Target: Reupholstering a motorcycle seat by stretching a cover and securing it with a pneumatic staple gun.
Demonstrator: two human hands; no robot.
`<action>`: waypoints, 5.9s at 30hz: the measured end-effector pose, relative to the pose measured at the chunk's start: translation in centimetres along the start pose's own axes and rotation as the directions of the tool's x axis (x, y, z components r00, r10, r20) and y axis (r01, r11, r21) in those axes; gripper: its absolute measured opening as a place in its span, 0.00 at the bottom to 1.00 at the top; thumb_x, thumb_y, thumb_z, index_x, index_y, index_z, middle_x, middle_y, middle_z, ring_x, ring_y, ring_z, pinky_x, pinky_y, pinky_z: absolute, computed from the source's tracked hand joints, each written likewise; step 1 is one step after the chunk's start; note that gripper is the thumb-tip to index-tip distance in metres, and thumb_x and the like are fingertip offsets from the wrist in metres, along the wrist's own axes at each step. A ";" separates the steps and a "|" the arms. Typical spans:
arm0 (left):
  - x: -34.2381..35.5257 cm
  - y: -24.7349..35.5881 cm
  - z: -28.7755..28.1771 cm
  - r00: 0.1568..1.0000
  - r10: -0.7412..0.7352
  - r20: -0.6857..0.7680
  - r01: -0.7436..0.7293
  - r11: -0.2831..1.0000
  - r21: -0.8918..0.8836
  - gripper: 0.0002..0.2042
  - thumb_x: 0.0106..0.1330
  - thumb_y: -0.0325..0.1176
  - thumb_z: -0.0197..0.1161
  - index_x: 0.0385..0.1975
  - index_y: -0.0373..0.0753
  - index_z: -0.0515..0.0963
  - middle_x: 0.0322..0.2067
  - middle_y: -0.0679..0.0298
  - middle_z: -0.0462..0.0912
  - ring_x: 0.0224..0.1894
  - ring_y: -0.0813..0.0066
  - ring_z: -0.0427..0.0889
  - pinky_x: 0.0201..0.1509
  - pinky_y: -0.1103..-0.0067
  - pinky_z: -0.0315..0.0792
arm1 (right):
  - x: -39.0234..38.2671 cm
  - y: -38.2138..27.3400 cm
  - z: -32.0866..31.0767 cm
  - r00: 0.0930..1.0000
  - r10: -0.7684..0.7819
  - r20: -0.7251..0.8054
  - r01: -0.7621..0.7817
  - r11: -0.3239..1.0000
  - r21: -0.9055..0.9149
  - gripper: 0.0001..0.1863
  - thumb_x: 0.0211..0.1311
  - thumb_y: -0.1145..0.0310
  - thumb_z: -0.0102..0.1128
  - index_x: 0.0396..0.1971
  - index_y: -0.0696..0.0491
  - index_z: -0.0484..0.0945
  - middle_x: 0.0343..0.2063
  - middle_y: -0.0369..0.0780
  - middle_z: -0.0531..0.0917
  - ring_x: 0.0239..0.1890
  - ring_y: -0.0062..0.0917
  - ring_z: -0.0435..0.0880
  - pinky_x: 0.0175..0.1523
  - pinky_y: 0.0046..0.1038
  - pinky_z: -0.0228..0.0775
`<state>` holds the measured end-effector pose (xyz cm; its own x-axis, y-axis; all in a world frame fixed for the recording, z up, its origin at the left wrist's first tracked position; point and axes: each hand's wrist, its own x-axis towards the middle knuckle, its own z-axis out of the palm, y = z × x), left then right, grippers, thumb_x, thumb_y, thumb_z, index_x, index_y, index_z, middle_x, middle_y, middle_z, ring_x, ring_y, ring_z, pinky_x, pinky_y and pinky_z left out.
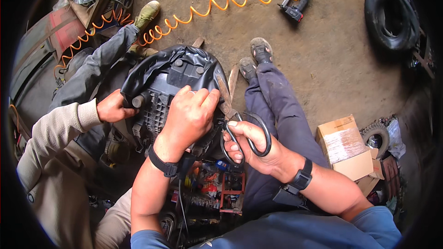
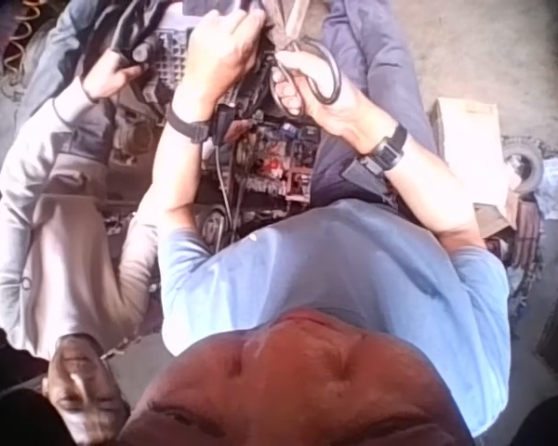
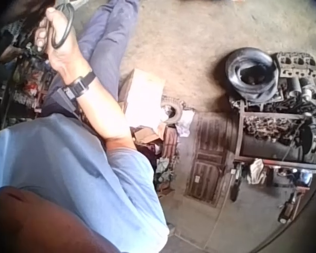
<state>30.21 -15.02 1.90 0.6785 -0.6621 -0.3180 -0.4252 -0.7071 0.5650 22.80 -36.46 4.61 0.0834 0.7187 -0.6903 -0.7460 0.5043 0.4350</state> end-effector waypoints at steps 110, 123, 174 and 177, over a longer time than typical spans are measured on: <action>3.9 -1.4 0.0 0.993 -0.097 0.066 0.092 0.993 0.074 0.24 0.52 0.26 0.68 0.52 0.27 0.83 0.35 0.55 0.81 0.36 0.56 0.82 0.44 0.63 0.75 | 5.9 -10.3 -5.2 0.939 0.294 0.176 -0.231 0.923 -0.306 0.21 0.82 0.56 0.63 0.25 0.48 0.74 0.18 0.27 0.72 0.18 0.12 0.69 0.24 0.21 0.60; 3.7 -1.6 0.0 0.993 -0.105 0.057 0.104 0.994 0.025 0.27 0.44 0.23 0.68 0.51 0.29 0.82 0.35 0.56 0.81 0.37 0.54 0.81 0.45 0.62 0.75 | 7.4 -11.8 -6.2 0.905 0.354 0.235 -0.267 0.904 -0.334 0.22 0.83 0.51 0.63 0.31 0.51 0.76 0.21 0.29 0.74 0.20 0.13 0.69 0.25 0.21 0.62; 7.1 6.9 1.7 0.748 -0.547 0.375 0.467 0.836 0.289 0.40 0.65 0.41 0.73 0.74 0.23 0.70 0.76 0.35 0.69 0.73 0.30 0.70 0.80 0.48 0.63 | 6.9 -42.9 -40.8 0.617 -0.542 0.571 -0.439 -0.839 -0.321 0.27 0.65 0.76 0.59 0.65 0.61 0.78 0.65 0.54 0.80 0.73 0.49 0.76 0.79 0.46 0.67; 6.9 6.8 2.4 0.732 -0.580 0.357 0.506 0.814 0.286 0.42 0.63 0.46 0.76 0.72 0.24 0.72 0.76 0.33 0.69 0.73 0.33 0.72 0.75 0.47 0.64 | 12.7 -47.0 -35.1 0.743 -0.214 0.635 -0.339 -0.937 0.080 0.30 0.68 0.74 0.61 0.71 0.58 0.76 0.66 0.50 0.81 0.74 0.43 0.76 0.82 0.45 0.64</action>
<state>30.53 -24.96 1.69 0.5299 -0.1628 -0.8323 -0.1739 -0.9814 0.0813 35.67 -67.84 -44.88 0.6408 0.7296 -0.2388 0.7242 -0.6777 -0.1275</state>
